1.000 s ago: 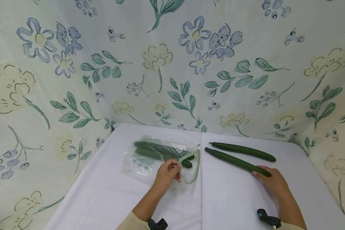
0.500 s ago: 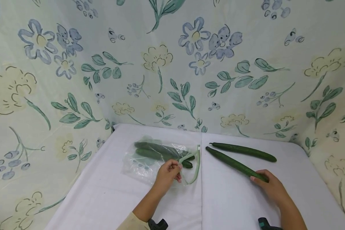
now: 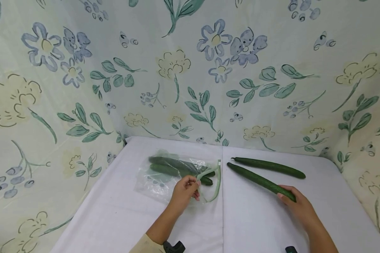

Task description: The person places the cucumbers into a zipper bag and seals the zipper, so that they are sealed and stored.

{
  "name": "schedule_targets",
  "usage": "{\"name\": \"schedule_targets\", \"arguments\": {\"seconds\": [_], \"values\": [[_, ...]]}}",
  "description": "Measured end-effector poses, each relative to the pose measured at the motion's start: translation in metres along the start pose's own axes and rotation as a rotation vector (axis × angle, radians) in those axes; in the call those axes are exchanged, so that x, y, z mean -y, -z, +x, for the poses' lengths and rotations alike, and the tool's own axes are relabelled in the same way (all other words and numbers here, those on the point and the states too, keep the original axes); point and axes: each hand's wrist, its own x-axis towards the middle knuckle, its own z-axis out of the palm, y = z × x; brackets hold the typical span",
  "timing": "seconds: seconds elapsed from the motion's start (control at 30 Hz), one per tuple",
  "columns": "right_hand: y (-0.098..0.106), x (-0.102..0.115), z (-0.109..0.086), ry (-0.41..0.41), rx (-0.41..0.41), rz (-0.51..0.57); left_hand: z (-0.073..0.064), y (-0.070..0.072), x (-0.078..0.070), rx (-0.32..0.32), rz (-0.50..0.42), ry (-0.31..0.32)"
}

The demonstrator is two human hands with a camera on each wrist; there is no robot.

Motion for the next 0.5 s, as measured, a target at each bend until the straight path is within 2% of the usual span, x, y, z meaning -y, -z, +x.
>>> {"name": "schedule_targets", "arguments": {"seconds": [0.1,0.23,0.5], "values": [[0.001,0.003,-0.007,0.023,-0.013,0.000,0.000,0.000,0.000,0.000,-0.002,-0.005],[0.003,0.005,-0.016,0.007,-0.019,0.029,0.000,-0.001,0.000,0.000,0.000,-0.008],[0.005,0.003,-0.026,-0.023,0.040,0.072,0.001,-0.001,0.001,-0.007,-0.004,-0.009]]}}
